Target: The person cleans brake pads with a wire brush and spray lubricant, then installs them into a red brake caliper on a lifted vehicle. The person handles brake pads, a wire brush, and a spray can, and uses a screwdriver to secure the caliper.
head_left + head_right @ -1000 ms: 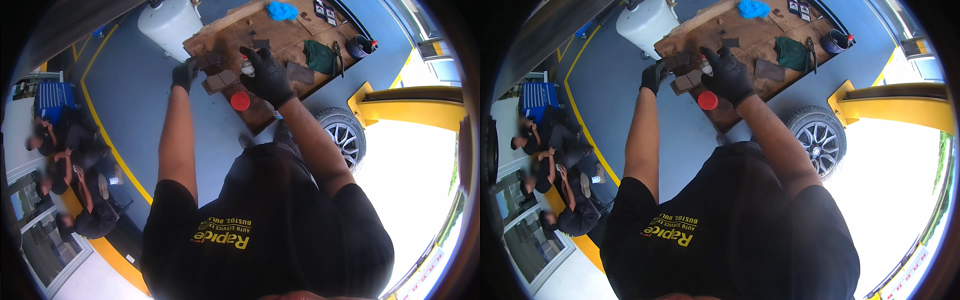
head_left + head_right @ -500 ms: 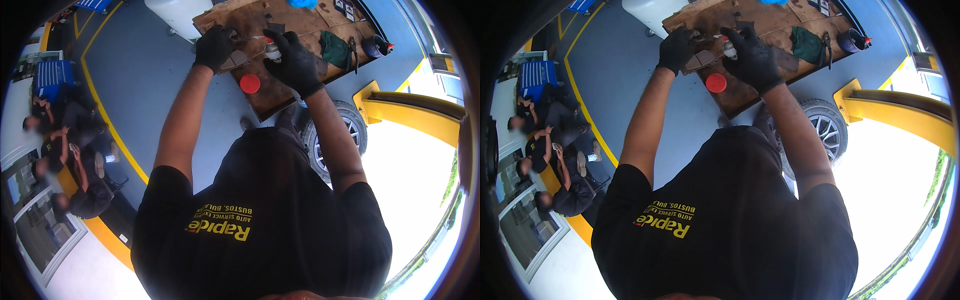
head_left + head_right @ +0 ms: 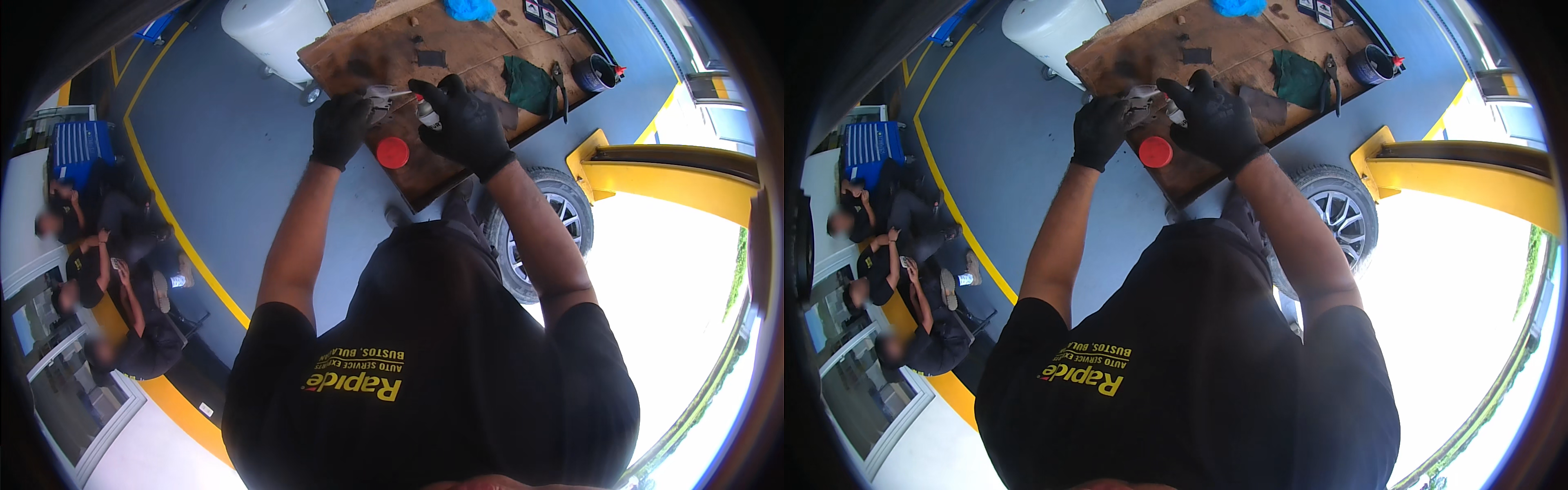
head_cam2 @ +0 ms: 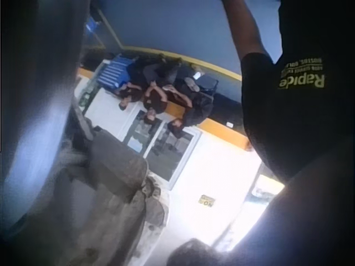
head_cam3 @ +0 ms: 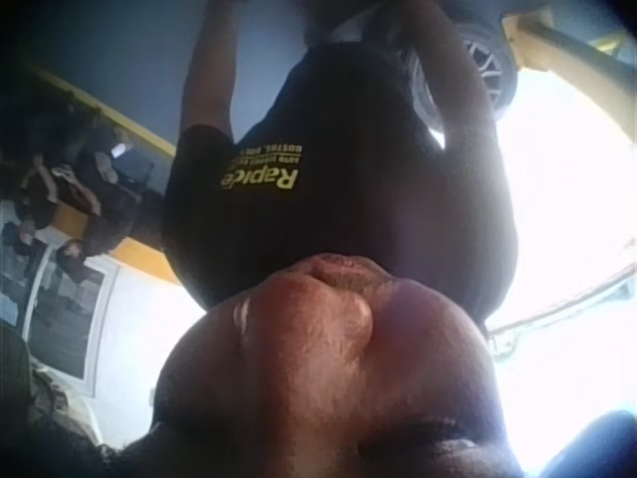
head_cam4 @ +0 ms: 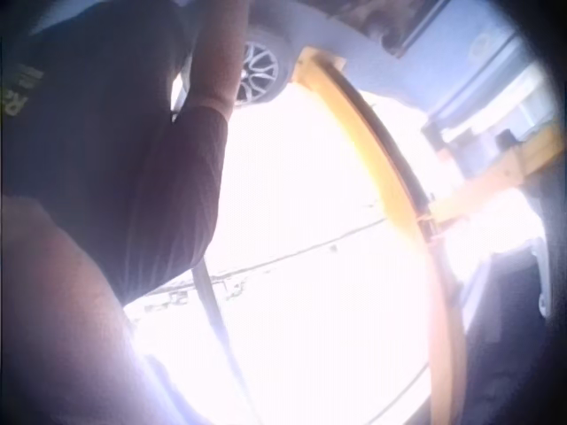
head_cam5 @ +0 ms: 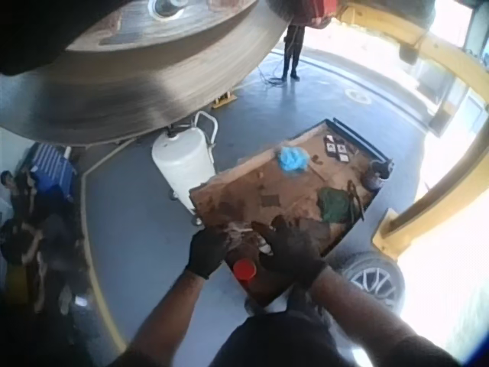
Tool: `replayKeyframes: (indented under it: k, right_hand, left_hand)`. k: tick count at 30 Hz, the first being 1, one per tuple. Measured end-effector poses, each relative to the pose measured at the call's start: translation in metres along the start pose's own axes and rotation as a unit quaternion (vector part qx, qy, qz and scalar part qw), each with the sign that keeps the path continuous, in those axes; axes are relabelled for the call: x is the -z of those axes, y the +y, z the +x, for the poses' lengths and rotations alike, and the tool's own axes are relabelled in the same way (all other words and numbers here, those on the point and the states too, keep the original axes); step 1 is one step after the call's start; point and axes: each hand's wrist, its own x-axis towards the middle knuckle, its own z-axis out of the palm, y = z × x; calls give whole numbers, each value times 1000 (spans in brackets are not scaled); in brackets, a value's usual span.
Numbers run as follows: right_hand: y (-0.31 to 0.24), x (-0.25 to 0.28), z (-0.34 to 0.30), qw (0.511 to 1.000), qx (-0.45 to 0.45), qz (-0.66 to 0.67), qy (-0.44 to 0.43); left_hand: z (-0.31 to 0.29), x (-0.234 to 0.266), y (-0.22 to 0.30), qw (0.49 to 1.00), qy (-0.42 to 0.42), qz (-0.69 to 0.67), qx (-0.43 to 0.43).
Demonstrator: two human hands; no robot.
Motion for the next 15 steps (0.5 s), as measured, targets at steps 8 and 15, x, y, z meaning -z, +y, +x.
replayKeyframes:
  k: [8,15]
  right_hand:
    - [10,-4,0,999,-18,-12,-32]
    - [12,3,-12,996,-73,44,27]
  left_hand:
    - [3,-4,10,996,20,-34,77]
    - [12,-26,-41,844,51,-159,509]
